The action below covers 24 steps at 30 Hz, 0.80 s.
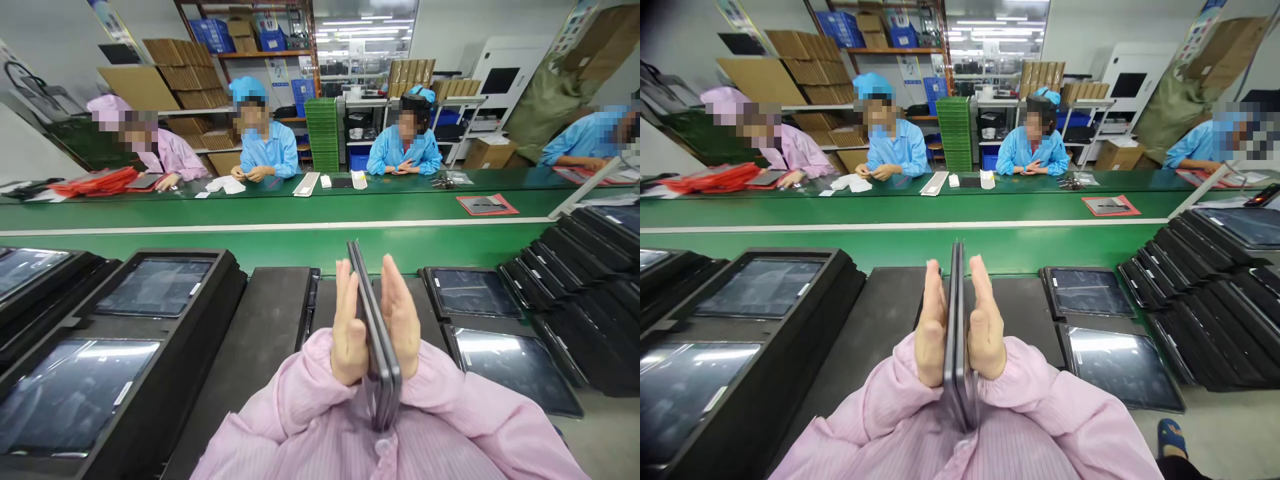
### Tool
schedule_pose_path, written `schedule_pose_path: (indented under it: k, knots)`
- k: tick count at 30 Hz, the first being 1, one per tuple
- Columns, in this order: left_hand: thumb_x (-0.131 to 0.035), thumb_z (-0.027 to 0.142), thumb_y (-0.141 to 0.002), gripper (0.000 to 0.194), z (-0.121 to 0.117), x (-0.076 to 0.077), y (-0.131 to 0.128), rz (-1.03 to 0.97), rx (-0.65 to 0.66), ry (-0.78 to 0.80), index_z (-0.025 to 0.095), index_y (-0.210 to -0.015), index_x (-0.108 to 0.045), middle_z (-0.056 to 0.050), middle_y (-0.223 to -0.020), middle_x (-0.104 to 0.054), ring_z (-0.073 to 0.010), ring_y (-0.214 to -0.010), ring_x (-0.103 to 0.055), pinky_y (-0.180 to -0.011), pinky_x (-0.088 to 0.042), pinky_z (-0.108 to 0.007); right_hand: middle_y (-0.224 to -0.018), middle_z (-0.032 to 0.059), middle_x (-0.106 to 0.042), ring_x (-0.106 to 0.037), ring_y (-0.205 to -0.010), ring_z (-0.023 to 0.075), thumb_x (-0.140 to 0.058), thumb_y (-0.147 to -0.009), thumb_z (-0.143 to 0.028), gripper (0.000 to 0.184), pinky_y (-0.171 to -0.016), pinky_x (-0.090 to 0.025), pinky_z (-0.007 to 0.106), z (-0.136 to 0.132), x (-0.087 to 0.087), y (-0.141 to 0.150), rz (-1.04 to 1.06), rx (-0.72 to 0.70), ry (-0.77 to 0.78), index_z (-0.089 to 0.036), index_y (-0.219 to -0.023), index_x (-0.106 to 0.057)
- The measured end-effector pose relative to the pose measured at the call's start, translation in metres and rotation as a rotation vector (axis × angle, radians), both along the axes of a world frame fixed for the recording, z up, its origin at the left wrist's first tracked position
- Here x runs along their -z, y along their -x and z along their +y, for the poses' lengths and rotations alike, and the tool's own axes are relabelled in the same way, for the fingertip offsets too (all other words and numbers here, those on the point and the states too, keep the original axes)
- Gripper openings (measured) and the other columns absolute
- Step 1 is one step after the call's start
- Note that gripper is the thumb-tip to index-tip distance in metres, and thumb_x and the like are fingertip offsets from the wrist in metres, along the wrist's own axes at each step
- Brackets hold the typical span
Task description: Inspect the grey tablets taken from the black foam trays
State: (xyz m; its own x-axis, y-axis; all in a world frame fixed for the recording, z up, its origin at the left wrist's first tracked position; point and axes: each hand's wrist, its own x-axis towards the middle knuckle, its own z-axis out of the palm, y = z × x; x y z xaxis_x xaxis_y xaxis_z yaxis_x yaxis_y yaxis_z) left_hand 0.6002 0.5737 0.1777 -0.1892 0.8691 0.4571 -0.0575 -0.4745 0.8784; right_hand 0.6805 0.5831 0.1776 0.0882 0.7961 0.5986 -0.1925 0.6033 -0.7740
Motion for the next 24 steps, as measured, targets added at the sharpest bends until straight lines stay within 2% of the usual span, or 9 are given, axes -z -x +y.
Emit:
schedule_pose_path:
  k: [2, 5, 10, 12, 15, 17, 19, 23, 24]
  knots:
    - [-0.035, 0.058, -0.088, 0.054, 0.009, -0.031, 0.000, 0.023, 0.019, -0.029, 0.028, -0.129, -0.051, 0.001, -0.150, -0.032, -0.0229, -0.141, -0.014, -0.117, -0.012, -0.042, -0.147, -0.0022, -0.036, -0.024, -0.138, 0.0210, -0.033, -0.096, -0.043, 0.044, -0.115, -0.020, 0.045, 0.011, -0.024, 0.004, 0.076, -0.050, 0.020, -0.032, -0.138, -0.039]
    - [-0.037, 0.043, -0.092, 0.041, 0.016, -0.058, -0.002, -0.019, 0.105, 0.169, 0.027, -0.124, -0.057, 0.000, -0.143, -0.043, -0.0208, -0.137, -0.029, -0.115, -0.022, -0.036, -0.144, -0.0017, -0.041, -0.031, -0.135, 0.0192, -0.037, -0.094, -0.045, 0.043, -0.114, -0.025, 0.041, 0.019, -0.040, 0.008, 0.135, -0.121, 0.150, -0.032, -0.135, -0.044]
    - [-0.035, 0.040, -0.093, 0.044, 0.019, -0.052, -0.012, -0.397, 0.211, 0.552, 0.021, -0.127, -0.054, -0.006, -0.138, -0.049, -0.0211, -0.126, -0.046, -0.107, -0.036, -0.034, -0.140, 0.0053, -0.046, -0.036, -0.133, 0.0241, -0.049, -0.082, -0.062, 0.061, -0.113, -0.027, 0.044, 0.019, -0.030, 0.009, 0.136, -0.063, 0.518, -0.024, -0.128, -0.052]
    - [-0.036, 0.038, -0.093, 0.043, 0.018, -0.048, -0.015, -0.439, 0.200, 0.595, 0.020, -0.129, -0.052, -0.006, -0.139, -0.048, -0.0201, -0.127, -0.046, -0.107, -0.037, -0.031, -0.140, 0.0052, -0.045, -0.036, -0.133, 0.0249, -0.051, -0.079, -0.064, 0.063, -0.113, -0.026, 0.044, 0.017, -0.025, 0.007, 0.147, -0.076, 0.579, -0.024, -0.128, -0.053]
    - [-0.039, 0.037, -0.092, 0.043, 0.012, -0.043, -0.017, -0.358, 0.147, 0.602, 0.020, -0.130, -0.050, -0.006, -0.141, -0.046, -0.0203, -0.130, -0.042, -0.107, -0.037, -0.030, -0.140, 0.0039, -0.046, -0.035, -0.133, 0.0248, -0.050, -0.082, -0.061, 0.058, -0.114, -0.023, 0.045, 0.011, -0.020, 0.003, 0.112, -0.083, 0.593, -0.026, -0.127, -0.055]
    - [-0.042, 0.042, -0.090, 0.048, 0.005, -0.034, -0.016, -0.285, 0.114, 0.583, 0.020, -0.132, -0.048, -0.007, -0.141, -0.046, -0.0222, -0.132, -0.039, -0.108, -0.036, -0.032, -0.139, 0.0028, -0.047, -0.036, -0.133, 0.0244, -0.047, -0.086, -0.057, 0.052, -0.114, -0.024, 0.046, 0.005, -0.016, -0.002, 0.048, -0.090, 0.561, -0.027, -0.128, -0.054]
    - [-0.043, 0.050, -0.088, 0.055, -0.007, -0.015, -0.014, -0.217, 0.087, 0.487, 0.021, -0.135, -0.045, -0.008, -0.143, -0.043, -0.0236, -0.134, -0.034, -0.110, -0.032, -0.035, -0.140, 0.0015, -0.046, -0.036, -0.133, 0.0234, -0.043, -0.090, -0.051, 0.047, -0.113, -0.027, 0.046, -0.002, -0.008, -0.007, -0.019, -0.106, 0.505, -0.029, -0.130, -0.051]
    - [-0.046, 0.058, -0.082, 0.055, -0.031, 0.042, -0.009, -0.114, 0.107, 0.025, 0.027, -0.126, -0.055, -0.003, -0.146, -0.039, -0.0281, -0.135, -0.031, -0.114, -0.026, -0.040, -0.148, -0.0013, -0.034, -0.029, -0.136, 0.0239, -0.035, -0.092, -0.054, 0.052, -0.114, -0.023, 0.047, -0.025, 0.023, -0.015, -0.112, -0.161, 0.318, -0.032, -0.139, -0.038]
    - [-0.048, 0.061, -0.079, 0.052, -0.034, 0.054, -0.008, -0.107, 0.116, -0.007, 0.031, -0.119, -0.061, 0.000, -0.144, -0.042, -0.0291, -0.135, -0.032, -0.114, -0.024, -0.042, -0.149, -0.0018, -0.031, -0.027, -0.137, 0.0252, -0.035, -0.090, -0.058, 0.056, -0.115, -0.022, 0.047, -0.030, 0.032, -0.017, -0.120, -0.190, 0.283, -0.032, -0.140, -0.035]
